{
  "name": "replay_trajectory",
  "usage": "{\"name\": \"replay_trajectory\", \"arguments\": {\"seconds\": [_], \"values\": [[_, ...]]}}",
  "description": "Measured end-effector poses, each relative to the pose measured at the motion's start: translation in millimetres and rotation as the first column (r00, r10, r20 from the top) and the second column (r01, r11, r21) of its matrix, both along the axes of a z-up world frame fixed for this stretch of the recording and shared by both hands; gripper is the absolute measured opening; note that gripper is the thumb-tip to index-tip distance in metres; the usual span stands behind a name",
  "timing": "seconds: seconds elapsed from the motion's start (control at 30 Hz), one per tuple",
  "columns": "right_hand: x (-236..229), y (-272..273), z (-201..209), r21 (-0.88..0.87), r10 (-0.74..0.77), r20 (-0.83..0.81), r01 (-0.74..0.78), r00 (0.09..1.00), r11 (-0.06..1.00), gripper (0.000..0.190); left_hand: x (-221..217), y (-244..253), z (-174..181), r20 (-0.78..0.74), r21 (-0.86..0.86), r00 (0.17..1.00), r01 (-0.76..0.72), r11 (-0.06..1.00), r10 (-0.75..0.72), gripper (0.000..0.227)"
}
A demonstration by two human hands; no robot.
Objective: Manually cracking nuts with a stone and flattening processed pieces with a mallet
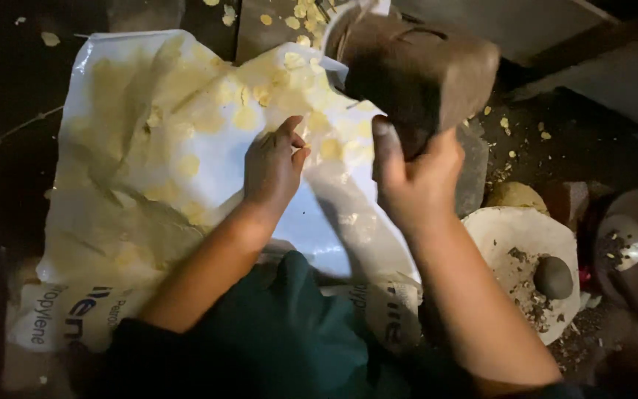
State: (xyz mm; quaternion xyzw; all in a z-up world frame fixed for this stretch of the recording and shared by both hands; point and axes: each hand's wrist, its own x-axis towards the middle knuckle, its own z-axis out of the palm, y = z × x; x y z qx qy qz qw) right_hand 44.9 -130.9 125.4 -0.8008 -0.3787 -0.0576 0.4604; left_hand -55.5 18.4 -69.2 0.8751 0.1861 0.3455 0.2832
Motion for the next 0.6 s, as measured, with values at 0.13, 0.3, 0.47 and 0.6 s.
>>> {"name": "replay_trajectory", "arguments": {"seconds": [0.13, 0.3, 0.47, 0.6], "values": [[-5.7, 7.8, -93.5, -0.019, 0.006, -0.144, -0.008, 0.989, 1.0, 0.018, -8.9, 1.6, -0.3, -0.037, -0.066, 0.999, 0.001, 0.998, -0.003, 0.058], [-10.0, 18.8, -126.6, -0.822, -0.105, -0.229, -0.134, 0.968, 0.554, 0.043, -32.9, 0.0, -7.8, -0.203, 0.18, 0.925, -0.286, 0.941, 0.32, 0.057], [12.2, 25.8, -111.9, -0.782, -0.066, -0.256, -0.166, 0.964, 0.601, 0.044, -32.0, 0.1, -4.3, -0.171, 0.203, 0.938, -0.266, 0.942, 0.302, 0.048], [1.3, 31.9, -61.6, -0.68, -0.088, -0.211, -0.082, 0.974, 0.729, 0.044, -30.5, 0.5, -2.3, -0.196, 0.203, 0.934, -0.261, 0.944, 0.3, 0.051]]}}
